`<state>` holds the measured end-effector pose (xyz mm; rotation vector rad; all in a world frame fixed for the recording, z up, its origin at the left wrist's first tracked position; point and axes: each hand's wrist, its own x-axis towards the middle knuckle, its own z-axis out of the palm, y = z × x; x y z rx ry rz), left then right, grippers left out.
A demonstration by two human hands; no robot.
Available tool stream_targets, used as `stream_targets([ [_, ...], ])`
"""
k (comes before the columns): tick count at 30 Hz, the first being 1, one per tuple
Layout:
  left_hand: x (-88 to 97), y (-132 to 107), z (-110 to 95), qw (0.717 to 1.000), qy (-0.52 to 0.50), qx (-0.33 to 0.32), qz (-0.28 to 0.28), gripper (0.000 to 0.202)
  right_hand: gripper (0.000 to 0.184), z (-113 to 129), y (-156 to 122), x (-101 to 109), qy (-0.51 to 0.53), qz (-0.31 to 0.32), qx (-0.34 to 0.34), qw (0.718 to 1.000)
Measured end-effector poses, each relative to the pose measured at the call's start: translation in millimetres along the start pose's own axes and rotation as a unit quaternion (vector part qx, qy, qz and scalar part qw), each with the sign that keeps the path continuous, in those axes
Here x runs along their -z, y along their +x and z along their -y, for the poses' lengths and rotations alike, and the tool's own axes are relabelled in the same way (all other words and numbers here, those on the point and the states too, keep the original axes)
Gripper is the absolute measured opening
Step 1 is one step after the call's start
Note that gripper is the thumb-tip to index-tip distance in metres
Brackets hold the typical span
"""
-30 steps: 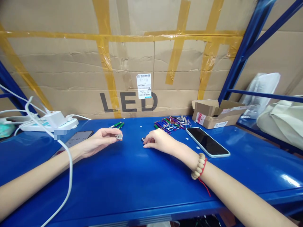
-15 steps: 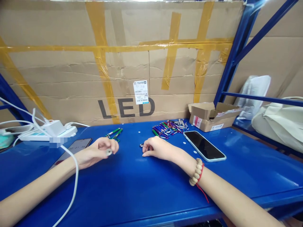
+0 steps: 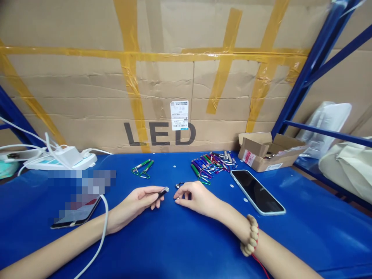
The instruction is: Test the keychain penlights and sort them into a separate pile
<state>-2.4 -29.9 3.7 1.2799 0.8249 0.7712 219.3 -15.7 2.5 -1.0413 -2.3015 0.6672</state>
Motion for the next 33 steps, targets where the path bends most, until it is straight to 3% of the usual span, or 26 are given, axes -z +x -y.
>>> stream_targets([
  [2, 1.0, 1, 0, 1.000, -0.017, 0.014, -0.017, 0.037, 0.012, 1, 1, 0, 0.017, -0.030, -0.013, 0.999],
  [8, 2.6, 2, -3, 0.998, -0.050, 0.037, -0.030, 0.037, 0.014, 12, 4, 3, 0.079, -0.198, -0.031, 0.977],
  [14, 1.8, 3, -4, 0.998, -0.043, 0.033, -0.022, 0.037, 0.022, 20, 5, -7, 0.173, -0.180, 0.001, 0.968],
  [19, 1.4, 5, -2, 0.999, -0.038, 0.024, -0.018, 0.041, 0.019, 25, 3, -8, 0.072, -0.222, 0.072, 0.970],
  [24, -1.1, 4, -6, 0.999, -0.032, 0.020, -0.008, 0.047, 0.021, 20, 4, -11, 0.016, -0.218, 0.134, 0.967],
  [33, -6.0, 6, -4, 1.000, -0.011, -0.004, -0.003, 0.053, 0.011, 11, 10, -12, 0.024, -0.179, 0.118, 0.976],
])
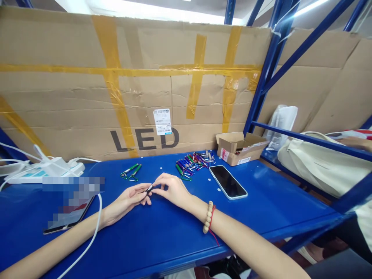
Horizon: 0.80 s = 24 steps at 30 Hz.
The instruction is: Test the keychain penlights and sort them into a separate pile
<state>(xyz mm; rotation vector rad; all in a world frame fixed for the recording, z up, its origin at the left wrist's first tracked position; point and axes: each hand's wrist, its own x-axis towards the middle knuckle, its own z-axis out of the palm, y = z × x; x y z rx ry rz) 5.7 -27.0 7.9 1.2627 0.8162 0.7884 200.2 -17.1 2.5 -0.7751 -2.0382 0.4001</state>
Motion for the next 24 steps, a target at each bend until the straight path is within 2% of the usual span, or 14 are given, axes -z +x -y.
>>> stream_targets([
  [1, -1.6, 2, 2, 1.000, 0.013, -0.013, 0.000, 0.053, 0.008, -1, 0, 1, 0.000, 0.000, 0.000, 1.000],
  [5, -16.8, 11, 7, 0.996, 0.063, -0.068, -0.012, 0.048, 0.014, -2, 2, 7, -0.003, -0.011, -0.011, 1.000],
  [10, -37.3, 21, 5, 0.987, 0.073, -0.139, -0.023, 0.040, 0.012, 6, 1, 16, -0.008, -0.009, -0.010, 1.000],
  [13, -36.6, 22, 6, 0.979, 0.123, -0.158, -0.036, 0.027, 0.014, 13, -1, 20, -0.039, -0.010, 0.037, 0.998],
  [15, -30.8, 20, 6, 0.960, 0.209, -0.175, -0.057, 0.024, 0.017, 15, -2, 24, -0.077, -0.016, 0.071, 0.994],
  [16, -26.8, 19, 6, 0.939, 0.274, -0.195, -0.067, 0.023, 0.018, 16, -2, 26, -0.098, -0.019, 0.083, 0.992],
  [17, -22.1, 18, 5, 0.906, 0.354, -0.221, -0.074, 0.022, 0.019, 15, -2, 28, -0.120, -0.020, 0.093, 0.988],
  [18, -17.1, 17, 3, 0.859, 0.442, -0.248, -0.077, 0.022, 0.019, 14, -2, 31, -0.141, -0.020, 0.100, 0.985],
  [21, -1.9, 17, -3, 0.669, 0.680, -0.297, -0.054, 0.033, 0.019, 10, -1, 35, -0.184, -0.026, 0.102, 0.977],
  [23, 5.9, 18, -7, 0.576, 0.766, -0.283, -0.017, 0.042, 0.020, 7, 0, 35, -0.198, -0.024, 0.103, 0.975],
  [24, 8.8, 19, -9, 0.546, 0.792, -0.275, -0.001, 0.044, 0.020, 7, 0, 34, -0.203, -0.021, 0.108, 0.973],
])
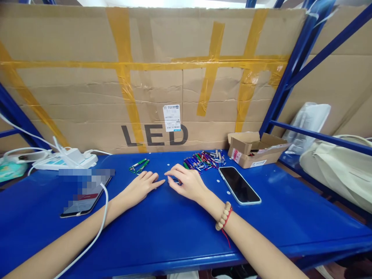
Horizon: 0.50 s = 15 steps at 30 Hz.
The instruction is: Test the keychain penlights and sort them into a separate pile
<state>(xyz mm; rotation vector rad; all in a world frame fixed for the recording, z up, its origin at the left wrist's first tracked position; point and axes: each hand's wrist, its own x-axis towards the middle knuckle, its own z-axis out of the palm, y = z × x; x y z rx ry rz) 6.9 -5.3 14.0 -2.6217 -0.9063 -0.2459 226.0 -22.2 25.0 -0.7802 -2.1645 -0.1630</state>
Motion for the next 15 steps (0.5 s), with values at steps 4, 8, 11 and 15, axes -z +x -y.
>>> stream_targets([
  [4, -3.0, 0, 6, 0.999, 0.036, -0.008, 0.018, 0.044, 0.020, 0, -1, -6, -0.016, 0.005, 0.016, 1.000],
  [8, -9.5, -2, 5, 0.993, -0.109, 0.050, 0.010, 0.045, 0.020, -2, -2, -9, -0.019, 0.029, 0.001, 0.999],
  [11, -13.2, -3, 3, 0.951, -0.285, 0.106, -0.050, 0.039, 0.019, -5, -3, -10, -0.011, 0.040, -0.006, 0.999],
  [15, -15.3, -1, 0, 0.895, -0.422, 0.102, -0.101, 0.029, 0.021, -2, -4, -11, 0.012, 0.041, -0.004, 0.999],
])
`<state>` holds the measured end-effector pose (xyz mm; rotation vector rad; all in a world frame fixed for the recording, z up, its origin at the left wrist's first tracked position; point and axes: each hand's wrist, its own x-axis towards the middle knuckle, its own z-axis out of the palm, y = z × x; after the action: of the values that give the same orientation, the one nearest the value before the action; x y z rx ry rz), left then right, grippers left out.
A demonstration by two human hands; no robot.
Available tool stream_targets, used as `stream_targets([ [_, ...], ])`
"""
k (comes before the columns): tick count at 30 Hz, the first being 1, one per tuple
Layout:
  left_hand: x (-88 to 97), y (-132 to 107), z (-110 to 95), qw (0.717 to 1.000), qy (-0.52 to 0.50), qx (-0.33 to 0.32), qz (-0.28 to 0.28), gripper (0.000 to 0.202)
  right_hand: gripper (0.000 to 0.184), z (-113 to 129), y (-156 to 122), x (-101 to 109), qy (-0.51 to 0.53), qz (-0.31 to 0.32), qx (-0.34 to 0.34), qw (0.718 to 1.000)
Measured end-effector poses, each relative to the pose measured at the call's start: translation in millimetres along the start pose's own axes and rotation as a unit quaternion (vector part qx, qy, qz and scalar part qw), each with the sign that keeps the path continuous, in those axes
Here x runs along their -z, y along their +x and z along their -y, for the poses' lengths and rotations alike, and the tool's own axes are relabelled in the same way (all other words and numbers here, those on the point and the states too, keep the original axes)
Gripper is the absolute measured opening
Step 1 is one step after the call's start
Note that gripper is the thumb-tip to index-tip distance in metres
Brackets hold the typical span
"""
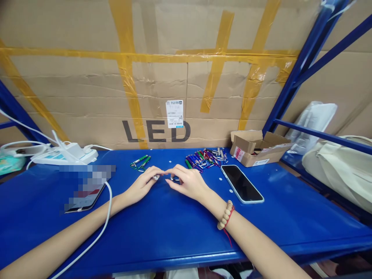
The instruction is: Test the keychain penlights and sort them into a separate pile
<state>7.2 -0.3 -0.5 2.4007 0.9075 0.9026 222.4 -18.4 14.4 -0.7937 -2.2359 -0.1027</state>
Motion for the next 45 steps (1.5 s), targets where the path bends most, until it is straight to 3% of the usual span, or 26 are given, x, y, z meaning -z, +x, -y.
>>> stream_targets([
  [7, -3.3, 0, -2, 0.999, -0.038, 0.023, -0.010, 0.027, 0.023, 15, 3, -3, -0.011, 0.044, 0.009, 0.999],
  [12, -3.2, -2, -8, 0.996, -0.067, 0.051, 0.042, 0.030, 0.027, 16, 3, -7, -0.069, 0.082, 0.006, 0.994],
  [15, -3.7, -5, -10, 0.996, -0.040, 0.068, 0.047, 0.034, 0.025, 16, 2, -9, -0.077, 0.076, 0.011, 0.994],
  [20, -5.8, -6, -11, 0.997, -0.013, 0.070, 0.041, 0.039, 0.025, 20, 3, -9, -0.046, 0.076, -0.038, 0.995],
  [35, -10.3, -5, -13, 0.997, 0.047, 0.046, 0.045, 0.028, 0.015, 13, 3, -10, 0.001, 0.043, -0.062, 0.997],
  [38, -8.5, -5, -20, 0.994, 0.060, 0.081, 0.043, 0.025, 0.016, 12, 4, -8, 0.007, 0.041, -0.091, 0.995],
  [41, 1.3, -3, -23, 0.989, 0.089, 0.114, 0.029, 0.021, 0.019, 8, 4, -4, 0.005, 0.036, -0.118, 0.992],
  [45, 16.9, -1, -19, 0.987, 0.140, 0.069, -0.037, 0.023, 0.015, 1, 4, 0, -0.016, 0.026, -0.134, 0.991],
])
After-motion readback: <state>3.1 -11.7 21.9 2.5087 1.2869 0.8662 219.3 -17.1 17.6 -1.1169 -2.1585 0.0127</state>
